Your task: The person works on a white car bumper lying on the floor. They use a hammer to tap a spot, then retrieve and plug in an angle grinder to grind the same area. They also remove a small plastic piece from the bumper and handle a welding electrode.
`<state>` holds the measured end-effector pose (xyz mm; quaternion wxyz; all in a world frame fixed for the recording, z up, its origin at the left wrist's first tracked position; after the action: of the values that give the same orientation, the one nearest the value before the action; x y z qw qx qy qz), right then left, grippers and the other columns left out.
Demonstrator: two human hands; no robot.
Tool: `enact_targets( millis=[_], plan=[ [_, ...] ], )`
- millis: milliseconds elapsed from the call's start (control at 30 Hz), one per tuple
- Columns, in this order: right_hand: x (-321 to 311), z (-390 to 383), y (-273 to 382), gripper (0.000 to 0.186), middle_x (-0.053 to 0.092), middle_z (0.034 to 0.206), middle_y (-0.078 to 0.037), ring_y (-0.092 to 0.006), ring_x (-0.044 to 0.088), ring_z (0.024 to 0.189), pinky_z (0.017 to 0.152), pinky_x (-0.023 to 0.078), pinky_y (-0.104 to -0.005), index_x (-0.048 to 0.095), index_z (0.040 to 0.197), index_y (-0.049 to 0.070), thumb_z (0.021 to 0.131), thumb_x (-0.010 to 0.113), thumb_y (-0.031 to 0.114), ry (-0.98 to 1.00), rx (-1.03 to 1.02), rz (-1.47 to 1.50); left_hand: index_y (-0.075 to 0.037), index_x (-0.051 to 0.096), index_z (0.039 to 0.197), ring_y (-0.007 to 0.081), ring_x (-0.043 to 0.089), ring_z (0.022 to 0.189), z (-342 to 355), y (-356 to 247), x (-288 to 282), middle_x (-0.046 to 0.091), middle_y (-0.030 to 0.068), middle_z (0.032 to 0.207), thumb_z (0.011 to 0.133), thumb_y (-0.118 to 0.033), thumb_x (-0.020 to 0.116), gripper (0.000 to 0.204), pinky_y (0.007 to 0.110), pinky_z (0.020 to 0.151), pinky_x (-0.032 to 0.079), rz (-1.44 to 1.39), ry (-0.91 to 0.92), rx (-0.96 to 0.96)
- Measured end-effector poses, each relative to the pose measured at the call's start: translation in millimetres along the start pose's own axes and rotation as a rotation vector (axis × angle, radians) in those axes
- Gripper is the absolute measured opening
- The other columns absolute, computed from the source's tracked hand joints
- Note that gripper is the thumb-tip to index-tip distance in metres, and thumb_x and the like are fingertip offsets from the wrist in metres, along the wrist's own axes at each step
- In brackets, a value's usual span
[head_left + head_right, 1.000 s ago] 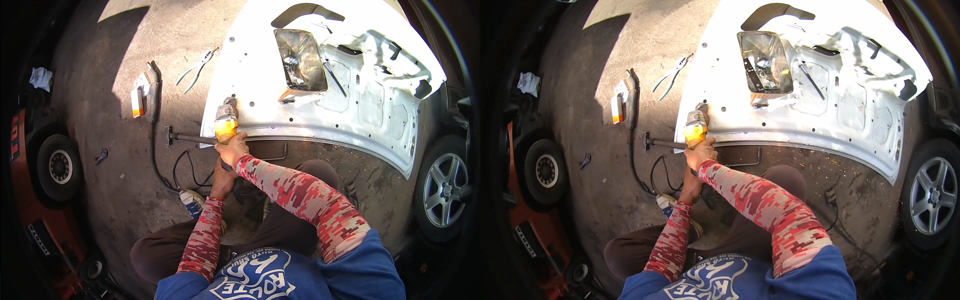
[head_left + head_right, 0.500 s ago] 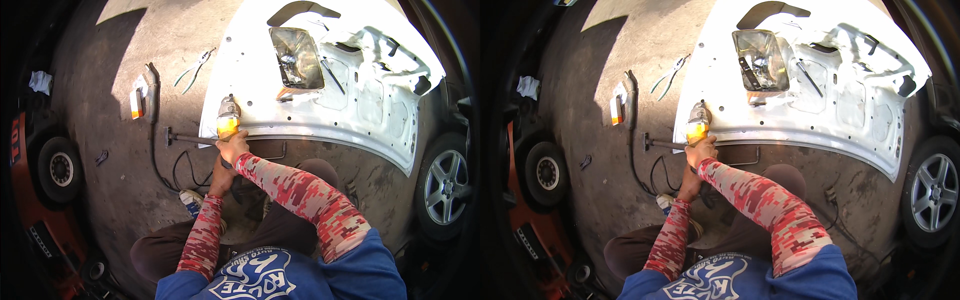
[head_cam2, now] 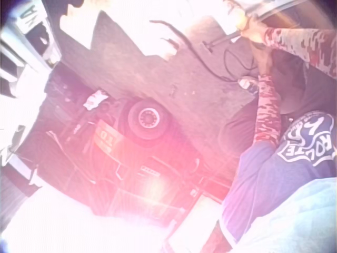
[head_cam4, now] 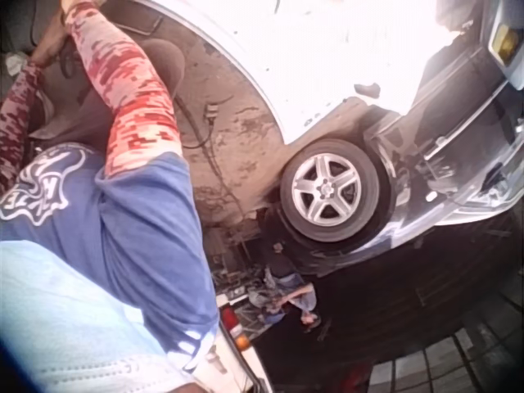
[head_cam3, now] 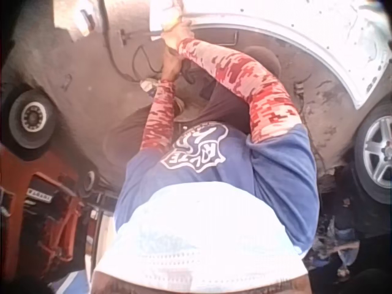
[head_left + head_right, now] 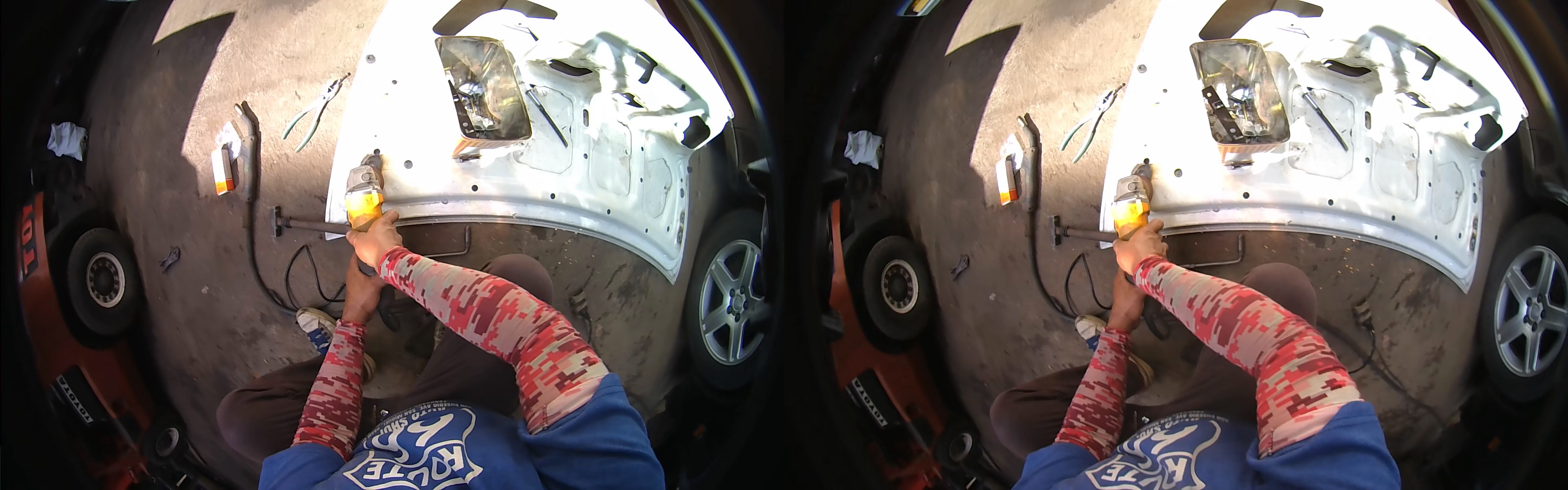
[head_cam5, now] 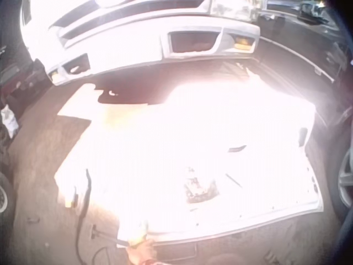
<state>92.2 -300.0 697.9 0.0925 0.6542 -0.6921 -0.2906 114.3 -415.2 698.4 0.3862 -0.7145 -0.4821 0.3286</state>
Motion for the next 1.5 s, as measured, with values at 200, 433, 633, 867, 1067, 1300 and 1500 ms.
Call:
enact_targets(
  millis=[200, 433, 633, 867, 1067, 1300, 1500],
  plan=[
    [6.4, 1.7, -5.2, 0.091, 0.052, 0.143, -0.029, -0.0468, 0.051, 0.132, 0.111, 0.044, -0.0499, 0.024, 0.14, -0.003, 0.081, 0.081, 0.034, 0.003, 0.004, 0.022, 0.0, 0.052, 0.137, 0.0209, 0.061, 0.116, -1.4, 6.6, -5.1, 0.064, 0.0109, 0.128, 0.07, -0.024, 0.091, 0.081, 0.036, 0.103, 0.047, 0.055, 0.0, -0.027],
    [12.4, 4.2, -5.0, 0.093, 0.051, 0.143, -0.028, -0.0478, 0.051, 0.132, 0.11, 0.044, -0.0507, 0.021, 0.143, -0.003, 0.081, 0.08, 0.034, 0.006, 0.0, 0.009, 0.0, 0.051, 0.139, 0.0216, 0.061, 0.118, 3.8, 15.8, -9.3, 0.063, 0.0117, 0.131, 0.072, -0.026, 0.09, 0.082, 0.037, 0.104, 0.046, 0.054, 0.004, -0.013],
    [6.3, 8.2, -12.0, 0.089, 0.052, 0.141, -0.03, -0.0477, 0.052, 0.131, 0.111, 0.044, -0.0503, 0.024, 0.138, -0.004, 0.082, 0.081, 0.034, 0.003, -0.005, 0.027, -0.001, 0.051, 0.139, 0.0211, 0.061, 0.117, 3.4, 15.4, -0.9, 0.064, 0.0113, 0.129, 0.071, -0.025, 0.09, 0.082, 0.036, 0.103, 0.047, 0.038, 0.05, -0.013],
    [-3.0, 7.6, -15.7, 0.09, 0.053, 0.141, -0.03, -0.0474, 0.052, 0.131, 0.111, 0.044, -0.0496, 0.025, 0.137, -0.003, 0.079, 0.083, 0.033, -0.022, 0.008, 0.046, -0.001, 0.051, 0.138, 0.0203, 0.062, 0.115, -2.3, 8.1, 9.1, 0.064, 0.0103, 0.127, 0.071, -0.022, 0.09, 0.08, 0.035, 0.1, 0.049, -0.015, 0.048, -0.039],
    [13.6, 1.7, -4.2, 0.086, 0.057, 0.135, -0.03, -0.0458, 0.057, 0.128, 0.109, 0.046, -0.0474, 0.027, 0.137, -0.001, 0.078, 0.081, 0.031, 0.047, -0.02, 0.042, 0.0, 0.05, 0.136, 0.0206, 0.062, 0.113, -14.8, 0.6, -6.6, 0.065, 0.0115, 0.126, 0.073, -0.022, 0.089, 0.077, 0.035, 0.098, 0.049, -0.001, -0.127, 0.002],
    [22.8, -34.9, 30.1, 0.089, 0.066, 0.121, -0.03, -0.0436, 0.067, 0.113, 0.099, 0.053, -0.0462, 0.044, 0.129, -0.005, 0.074, 0.087, 0.051, -0.006, -0.157, 0.221, 0.003, 0.053, 0.13, 0.0342, 0.07, 0.105, -44.5, -57.9, -50.2, 0.07, 0.0244, 0.109, 0.072, -0.029, 0.09, 0.076, 0.042, 0.089, 0.053, 0.414, -0.334, 0.214],
    [57.6, -65.6, 56.5, 0.079, 0.067, 0.119, -0.028, -0.0375, 0.068, 0.112, 0.097, 0.053, -0.0426, 0.048, 0.125, -0.007, 0.076, 0.085, 0.042, 0.061, -0.288, 0.248, 0.003, 0.052, 0.13, 0.0374, 0.071, 0.104, -79.1, -92.8, -90.6, 0.07, 0.0272, 0.111, 0.073, -0.03, 0.088, 0.075, 0.044, 0.089, 0.053, 0.48, -0.433, 0.315]
  ],
)
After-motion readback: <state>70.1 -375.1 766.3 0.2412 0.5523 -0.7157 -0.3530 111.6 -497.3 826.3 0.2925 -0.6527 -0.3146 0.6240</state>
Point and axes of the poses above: each hand's wrist, its own z-axis towards the middle knuckle, its own x-axis out of the palm, y = z × x, the point moved 10 cm from there along z, towards the middle knuckle
